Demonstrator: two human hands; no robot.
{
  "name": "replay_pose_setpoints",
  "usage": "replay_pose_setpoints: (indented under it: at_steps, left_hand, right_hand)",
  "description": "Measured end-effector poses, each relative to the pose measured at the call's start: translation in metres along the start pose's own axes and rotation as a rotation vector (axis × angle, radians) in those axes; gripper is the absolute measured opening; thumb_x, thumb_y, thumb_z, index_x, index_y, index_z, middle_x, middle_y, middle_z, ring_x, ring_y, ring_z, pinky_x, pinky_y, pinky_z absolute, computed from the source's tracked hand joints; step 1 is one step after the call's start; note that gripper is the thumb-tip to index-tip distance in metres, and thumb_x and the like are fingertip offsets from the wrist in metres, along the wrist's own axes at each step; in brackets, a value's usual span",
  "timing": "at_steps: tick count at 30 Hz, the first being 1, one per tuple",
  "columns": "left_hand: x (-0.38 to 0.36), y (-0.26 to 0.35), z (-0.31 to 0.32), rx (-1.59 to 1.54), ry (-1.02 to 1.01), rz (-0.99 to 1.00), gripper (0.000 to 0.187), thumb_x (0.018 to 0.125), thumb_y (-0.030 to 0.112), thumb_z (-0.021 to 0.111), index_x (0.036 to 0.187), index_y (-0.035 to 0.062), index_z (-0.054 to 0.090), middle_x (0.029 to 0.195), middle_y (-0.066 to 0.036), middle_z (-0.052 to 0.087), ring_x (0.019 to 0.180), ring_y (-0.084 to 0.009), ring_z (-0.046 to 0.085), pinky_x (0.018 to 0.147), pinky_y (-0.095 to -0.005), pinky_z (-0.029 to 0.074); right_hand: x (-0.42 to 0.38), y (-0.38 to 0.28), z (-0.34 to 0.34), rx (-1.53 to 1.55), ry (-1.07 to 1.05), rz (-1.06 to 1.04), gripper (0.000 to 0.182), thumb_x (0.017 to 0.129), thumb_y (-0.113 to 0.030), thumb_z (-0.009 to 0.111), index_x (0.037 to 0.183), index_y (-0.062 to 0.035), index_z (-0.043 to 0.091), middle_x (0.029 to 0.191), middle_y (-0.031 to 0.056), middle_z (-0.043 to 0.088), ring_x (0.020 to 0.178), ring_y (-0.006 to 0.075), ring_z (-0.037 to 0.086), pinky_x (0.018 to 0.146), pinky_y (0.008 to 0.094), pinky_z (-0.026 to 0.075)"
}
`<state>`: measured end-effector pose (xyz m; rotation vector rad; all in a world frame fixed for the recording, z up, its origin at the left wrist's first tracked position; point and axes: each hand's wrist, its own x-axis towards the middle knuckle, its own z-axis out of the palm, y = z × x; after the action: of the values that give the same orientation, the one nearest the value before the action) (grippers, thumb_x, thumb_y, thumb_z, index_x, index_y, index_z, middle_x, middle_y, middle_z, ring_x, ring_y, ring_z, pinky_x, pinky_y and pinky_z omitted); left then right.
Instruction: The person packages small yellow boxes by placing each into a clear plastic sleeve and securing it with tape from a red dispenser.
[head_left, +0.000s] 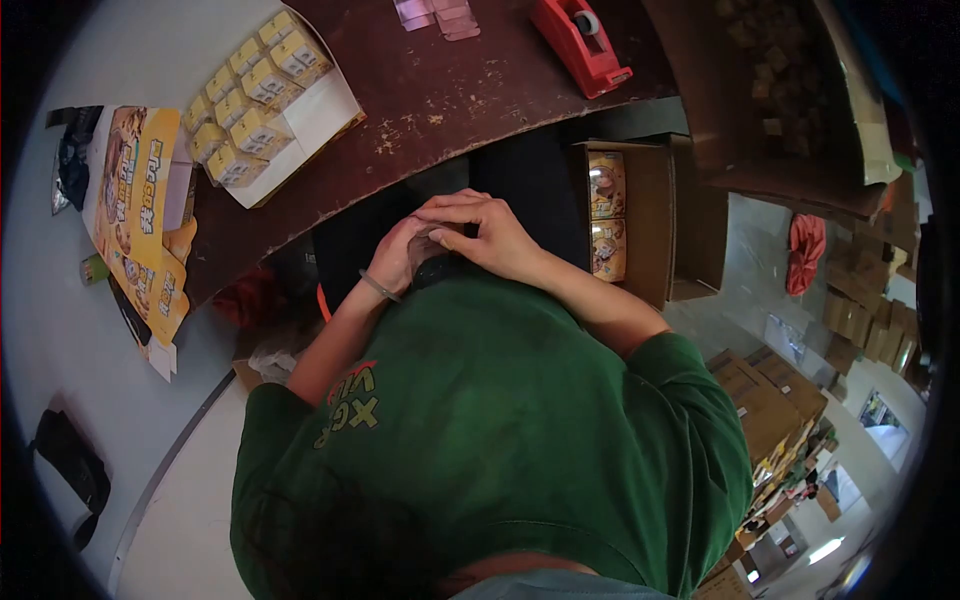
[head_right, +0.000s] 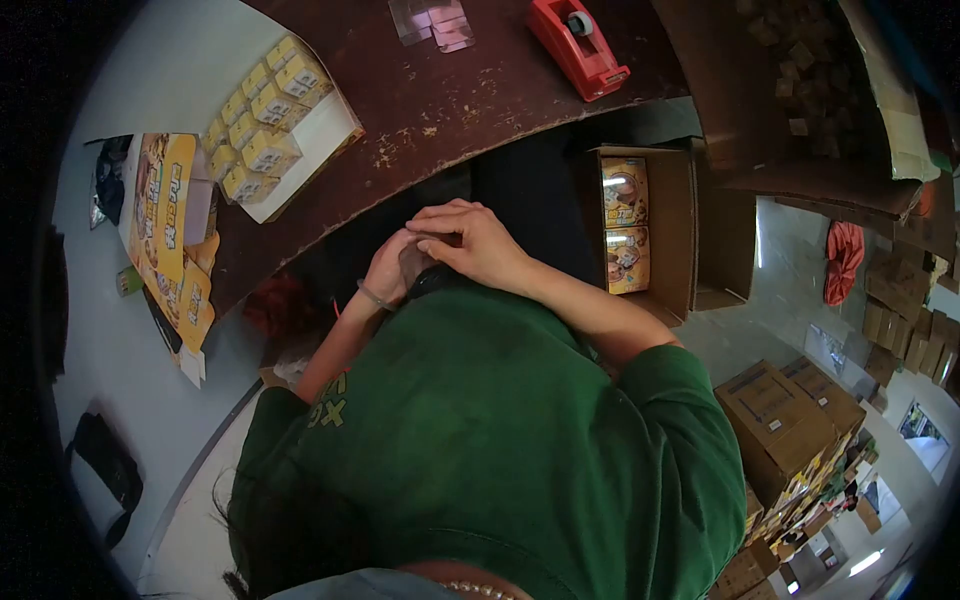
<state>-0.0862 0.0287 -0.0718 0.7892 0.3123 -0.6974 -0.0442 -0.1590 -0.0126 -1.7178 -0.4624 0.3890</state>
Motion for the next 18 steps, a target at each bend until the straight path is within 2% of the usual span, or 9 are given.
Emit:
replay_pose_setpoints:
  at_steps: [3, 4, 7, 10, 13, 16, 18]
  left_hand:
    - [-0.005, 0.008, 0.007, -0.1, -0.188, 0.063, 0.057, 0.1, 0.042, 0.042, 0.142, 0.0038, 0.038, 0.126, -0.012, 0.057, 0.118, -0.0249, 0.056, 0.104, -0.043, 0.042]
    - [-0.003, -0.001, -0.006, -0.034, -0.262, 0.081, 0.069, 0.097, 0.045, 0.053, 0.147, 0.0047, 0.028, 0.131, -0.012, 0.052, 0.121, -0.0242, 0.053, 0.105, -0.043, 0.04]
    - [-0.002, -0.006, -0.013, 0.347, -0.241, 0.178, 0.079, 0.092, 0.041, 0.065, 0.148, 0.0037, 0.025, 0.137, -0.011, 0.047, 0.125, -0.0221, 0.049, 0.106, -0.0403, 0.039]
    - [0.012, 0.0, -0.006, 0.377, -0.146, 0.346, 0.085, 0.088, 0.038, 0.072, 0.149, 0.0037, 0.023, 0.14, -0.01, 0.043, 0.127, -0.0202, 0.046, 0.107, -0.0365, 0.038]
    - [0.012, 0.022, 0.02, 0.273, -0.114, 0.286, 0.091, 0.086, 0.046, 0.071, 0.15, 0.004, 0.022, 0.141, -0.01, 0.042, 0.129, -0.0205, 0.045, 0.107, -0.034, 0.037]
    - [0.015, 0.04, 0.039, 0.219, -0.137, 0.241, 0.096, 0.084, 0.052, 0.07, 0.151, 0.0039, 0.02, 0.142, -0.011, 0.041, 0.129, -0.0205, 0.044, 0.108, -0.0343, 0.036]
    - [0.02, 0.041, 0.044, 0.268, -0.088, 0.324, 0.099, 0.083, 0.054, 0.07, 0.152, 0.0042, 0.018, 0.143, -0.011, 0.041, 0.129, -0.0203, 0.045, 0.107, -0.0348, 0.038]
  right_hand:
    - [0.005, 0.013, 0.0, 0.117, 0.044, 0.111, 0.024, 0.085, -0.008, 0.068, 0.109, -0.0059, 0.072, 0.108, 0.012, 0.07, 0.101, 0.0256, 0.064, 0.088, 0.036, 0.051]
    - [0.005, 0.013, -0.003, 0.156, 0.047, 0.178, 0.024, 0.085, -0.007, 0.067, 0.108, -0.0063, 0.073, 0.109, 0.0127, 0.07, 0.101, 0.0258, 0.064, 0.089, 0.0356, 0.05]
    - [0.005, 0.02, -0.001, -0.015, 0.018, 0.018, 0.024, 0.086, -0.012, 0.069, 0.109, -0.0064, 0.072, 0.11, 0.0116, 0.07, 0.103, 0.0244, 0.063, 0.096, 0.034, 0.045]
    - [0.007, 0.014, -0.008, -0.107, 0.059, -0.072, 0.024, 0.087, -0.014, 0.068, 0.11, -0.0064, 0.072, 0.113, 0.011, 0.069, 0.106, 0.0257, 0.063, 0.096, 0.0356, 0.045]
    - [0.01, 0.007, -0.021, -0.171, 0.071, -0.227, 0.024, 0.087, -0.013, 0.068, 0.11, -0.0065, 0.072, 0.114, 0.0106, 0.069, 0.108, 0.0273, 0.062, 0.097, 0.0374, 0.044]
    - [0.017, 0.003, -0.026, -0.181, 0.133, -0.274, 0.024, 0.085, -0.012, 0.069, 0.108, -0.0069, 0.072, 0.115, 0.011, 0.068, 0.111, 0.0292, 0.06, 0.099, 0.0391, 0.044]
    - [0.019, -0.001, -0.023, -0.138, 0.203, -0.283, 0.026, 0.084, -0.011, 0.069, 0.109, -0.0067, 0.072, 0.119, 0.0117, 0.065, 0.111, 0.0299, 0.06, 0.099, 0.0388, 0.044]
